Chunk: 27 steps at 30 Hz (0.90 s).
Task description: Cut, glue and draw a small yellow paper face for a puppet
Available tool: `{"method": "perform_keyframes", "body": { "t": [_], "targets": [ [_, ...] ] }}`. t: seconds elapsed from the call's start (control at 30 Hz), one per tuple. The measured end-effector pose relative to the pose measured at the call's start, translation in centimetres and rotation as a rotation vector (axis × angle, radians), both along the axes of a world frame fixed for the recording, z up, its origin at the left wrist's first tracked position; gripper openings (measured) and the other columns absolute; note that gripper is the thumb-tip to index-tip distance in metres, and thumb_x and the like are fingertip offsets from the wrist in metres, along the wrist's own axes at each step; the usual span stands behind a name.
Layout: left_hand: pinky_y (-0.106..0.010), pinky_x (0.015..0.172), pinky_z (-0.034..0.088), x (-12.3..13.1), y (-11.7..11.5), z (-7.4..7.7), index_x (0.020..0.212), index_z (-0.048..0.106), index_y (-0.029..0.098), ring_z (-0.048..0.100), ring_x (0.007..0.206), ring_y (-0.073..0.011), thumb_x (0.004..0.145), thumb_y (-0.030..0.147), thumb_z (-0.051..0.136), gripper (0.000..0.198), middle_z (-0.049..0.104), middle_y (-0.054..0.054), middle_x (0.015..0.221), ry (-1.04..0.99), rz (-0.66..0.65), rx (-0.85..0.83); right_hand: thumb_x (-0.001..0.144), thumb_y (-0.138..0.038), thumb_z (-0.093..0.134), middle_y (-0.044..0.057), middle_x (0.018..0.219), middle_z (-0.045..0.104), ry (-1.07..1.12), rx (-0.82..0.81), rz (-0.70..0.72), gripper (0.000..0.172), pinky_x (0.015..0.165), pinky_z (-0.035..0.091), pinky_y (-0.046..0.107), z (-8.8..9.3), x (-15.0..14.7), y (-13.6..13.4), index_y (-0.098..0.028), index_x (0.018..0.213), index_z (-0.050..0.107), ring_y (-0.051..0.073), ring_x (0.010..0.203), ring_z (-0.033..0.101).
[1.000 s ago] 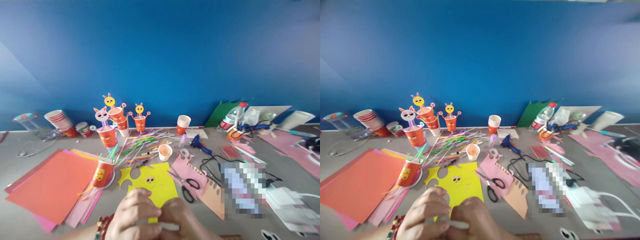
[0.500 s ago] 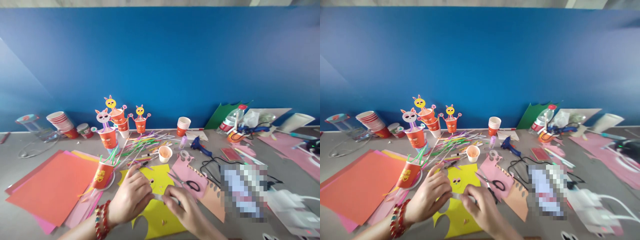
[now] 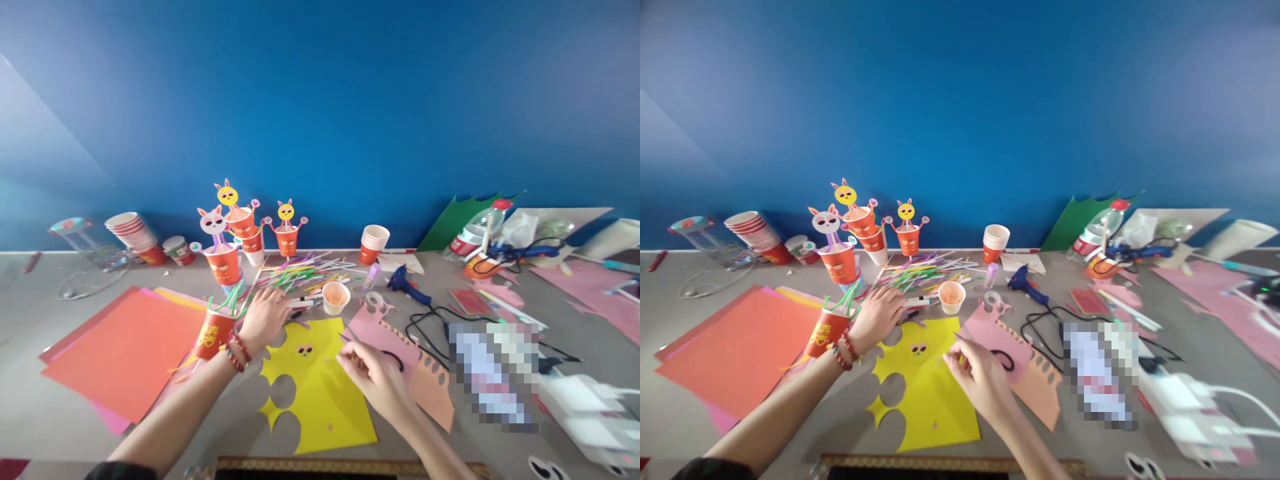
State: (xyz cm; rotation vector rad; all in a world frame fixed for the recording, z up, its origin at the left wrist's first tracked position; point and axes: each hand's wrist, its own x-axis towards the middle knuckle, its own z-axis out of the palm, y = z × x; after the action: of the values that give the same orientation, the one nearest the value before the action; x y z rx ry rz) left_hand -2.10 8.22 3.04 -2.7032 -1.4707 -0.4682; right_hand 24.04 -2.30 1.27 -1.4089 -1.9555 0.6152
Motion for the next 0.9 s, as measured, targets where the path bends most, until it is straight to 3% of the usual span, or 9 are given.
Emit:
{"method": "perform_keyframes", "body": {
  "t": [0.17, 0.33, 0.43, 0.6, 0.9],
  "targets": [
    [-0.049, 0.097, 0.045, 1.3, 0.2, -1.6, 0.106, 0.068, 0.015, 0.054, 0.115, -0.0323, 0.096, 0.016, 0.049, 0.022, 0.062, -0.016, 0.121, -0.013, 0.016, -0.024, 0.096, -0.027, 0.053, 0.002, 0.074, 0.066, -0.086, 0.06, 0.039, 0.018, 0.057, 0.046, 0.026, -0.7, -0.1, -1.0, -0.022, 0.079, 0.059, 0.019, 0.067, 0.065],
    [-0.04, 0.093, 0.048, 0.9, -2.7, -0.9, 0.11, 0.066, 0.022, 0.057, 0.106, -0.0253, 0.098, 0.027, 0.051, 0.02, 0.063, -0.008, 0.113, -0.048, -0.102, -0.086, 0.092, -0.014, 0.052, 0.006, 0.083, 0.068, -0.121, 0.115, 0.054, 0.016, 0.07, 0.052, 0.031, -1.5, 0.0, -1.0, -0.021, 0.082, 0.061, 0.022, 0.079, 0.067],
    [-0.042, 0.094, 0.047, 0.5, -4.8, -0.9, 0.113, 0.063, 0.021, 0.056, 0.106, -0.0268, 0.094, 0.041, 0.06, 0.028, 0.063, -0.007, 0.112, -0.092, -0.185, -0.204, 0.092, -0.011, 0.056, 0.007, 0.093, 0.069, -0.157, 0.122, 0.121, 0.014, 0.079, 0.054, 0.034, -1.5, -0.4, -0.6, -0.021, 0.091, 0.066, 0.024, 0.091, 0.067],
    [-0.045, 0.096, 0.046, 0.3, -6.6, -2.2, 0.116, 0.06, 0.022, 0.054, 0.112, -0.0298, 0.082, 0.04, 0.075, 0.042, 0.061, -0.007, 0.118, -0.052, -0.097, -0.305, 0.088, -0.012, 0.065, 0.008, 0.114, 0.068, -0.303, 0.135, 0.212, 0.019, 0.091, 0.053, 0.042, -1.5, -1.6, -0.1, -0.024, 0.102, 0.07, 0.028, 0.107, 0.063],
    [-0.046, 0.097, 0.046, 1.0, -6.0, -3.1, 0.111, 0.06, 0.022, 0.054, 0.113, -0.0297, 0.083, 0.036, 0.07, 0.033, 0.059, -0.008, 0.118, -0.084, -0.067, -0.324, 0.086, -0.011, 0.067, 0.008, 0.111, 0.068, -0.342, 0.144, 0.179, 0.018, 0.089, 0.055, 0.041, -2.5, -1.9, 0.1, -0.02, 0.102, 0.069, 0.027, 0.103, 0.063]
  ]
}}
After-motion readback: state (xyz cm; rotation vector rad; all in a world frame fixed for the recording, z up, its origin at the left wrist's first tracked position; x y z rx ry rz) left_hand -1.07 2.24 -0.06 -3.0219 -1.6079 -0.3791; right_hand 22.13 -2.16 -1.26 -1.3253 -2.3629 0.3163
